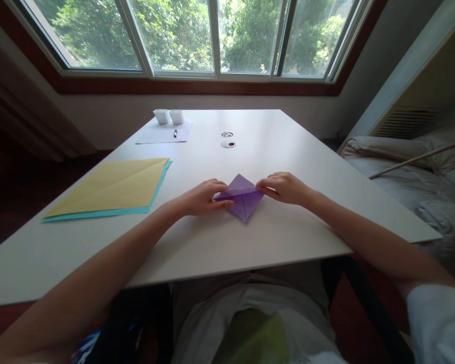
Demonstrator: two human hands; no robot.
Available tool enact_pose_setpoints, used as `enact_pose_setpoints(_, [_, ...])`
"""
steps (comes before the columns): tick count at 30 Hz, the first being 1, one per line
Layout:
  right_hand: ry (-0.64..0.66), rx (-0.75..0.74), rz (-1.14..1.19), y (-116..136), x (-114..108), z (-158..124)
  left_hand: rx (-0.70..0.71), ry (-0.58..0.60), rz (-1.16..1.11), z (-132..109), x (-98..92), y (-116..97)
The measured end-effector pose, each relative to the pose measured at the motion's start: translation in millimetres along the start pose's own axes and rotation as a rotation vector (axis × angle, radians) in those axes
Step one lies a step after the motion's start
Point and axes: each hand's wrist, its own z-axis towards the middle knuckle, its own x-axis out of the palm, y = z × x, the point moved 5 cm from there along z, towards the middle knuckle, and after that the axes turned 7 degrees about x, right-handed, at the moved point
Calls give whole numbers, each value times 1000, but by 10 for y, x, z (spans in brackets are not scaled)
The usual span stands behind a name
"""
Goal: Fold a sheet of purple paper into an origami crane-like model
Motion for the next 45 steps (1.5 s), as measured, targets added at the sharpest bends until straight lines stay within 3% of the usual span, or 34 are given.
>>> enact_pose_setpoints(4, [-107, 126, 66, 11, -48, 20, -177, -116, 34, 24, 21, 136])
enact_pose_setpoints(8, [-73, 150, 148, 42, -26, 39, -311, -184, -12, 31, 68, 244])
enact_pose_setpoints(13, [33, 193, 165, 18, 57, 99, -314, -256, 28, 76, 69, 178])
enact_pose_setpoints(18, [91, 257, 108, -9, 118, 164, -319, -233, 80, 133, 84, 92])
enact_pose_setpoints(26, [16, 347, 110, -32, 91, 175, -391, -249, 121, 138, 92, 172])
enact_pose_setpoints(30, [-52, 454, 241, -165, 43, 130, -444, -271, 167, 89, 52, 211])
enact_pose_setpoints(35, [-27, 573, 396, -301, 52, 72, -465, -306, 234, 60, 7, 195])
enact_pose_setpoints(45, [-71, 628, 528, -199, 102, 94, -534, -304, 308, 78, 8, 140])
